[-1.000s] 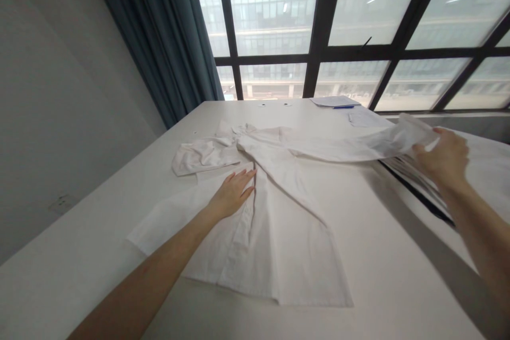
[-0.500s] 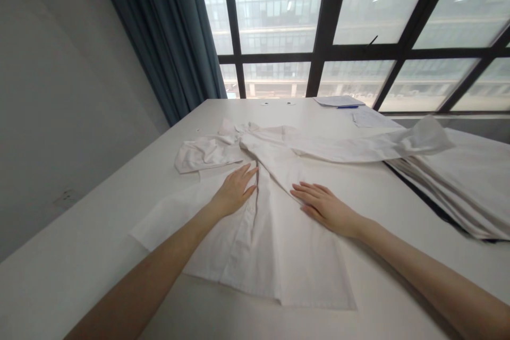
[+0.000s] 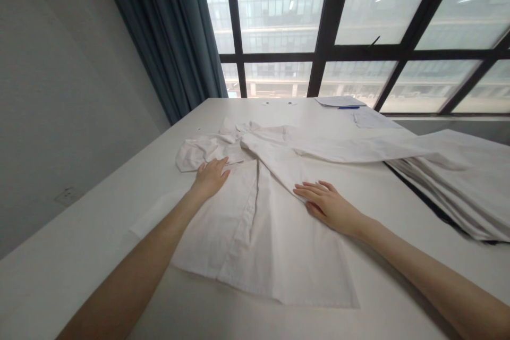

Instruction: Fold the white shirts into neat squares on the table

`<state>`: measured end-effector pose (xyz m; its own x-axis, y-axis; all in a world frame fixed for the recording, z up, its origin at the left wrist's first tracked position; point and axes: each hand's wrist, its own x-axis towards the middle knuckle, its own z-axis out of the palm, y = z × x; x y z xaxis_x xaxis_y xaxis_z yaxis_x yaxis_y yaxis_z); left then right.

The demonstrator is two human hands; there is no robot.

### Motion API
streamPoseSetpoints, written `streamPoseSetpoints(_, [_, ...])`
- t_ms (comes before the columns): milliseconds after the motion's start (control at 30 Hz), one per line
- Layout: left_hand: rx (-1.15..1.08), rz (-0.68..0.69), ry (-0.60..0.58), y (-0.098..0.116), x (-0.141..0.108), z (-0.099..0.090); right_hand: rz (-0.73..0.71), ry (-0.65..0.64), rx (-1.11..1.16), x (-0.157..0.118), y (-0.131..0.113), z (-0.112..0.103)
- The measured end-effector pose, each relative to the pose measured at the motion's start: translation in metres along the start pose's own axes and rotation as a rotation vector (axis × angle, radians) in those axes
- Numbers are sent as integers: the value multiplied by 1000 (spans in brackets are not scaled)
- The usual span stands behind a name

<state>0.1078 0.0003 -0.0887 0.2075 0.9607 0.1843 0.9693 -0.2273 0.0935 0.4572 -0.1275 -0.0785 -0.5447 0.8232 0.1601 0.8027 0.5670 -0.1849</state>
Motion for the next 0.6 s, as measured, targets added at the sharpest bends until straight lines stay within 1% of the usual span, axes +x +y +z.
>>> streamPoseSetpoints(133, [-61,33,35,-4,4,-5,34,16,-60,0,8,-4])
streamPoseSetpoints(233, [-126,46,69,-10,6,-8,74,15,-76,-1,22,-7])
streamPoseSetpoints(333, [-207,28,107,-17,7,-9,115,27,-86,-4,36,-9])
streamPoseSetpoints(400, [-273,-7,133,-22,9,-11,140,43,-98,-6,38,-9])
streamPoseSetpoints(467, [-352,-66,159,-27,10,-12,153,56,-109,-7,34,-8])
streamPoseSetpoints(600, [-540,-240,233,-40,14,-12,179,62,-144,-7,22,-6])
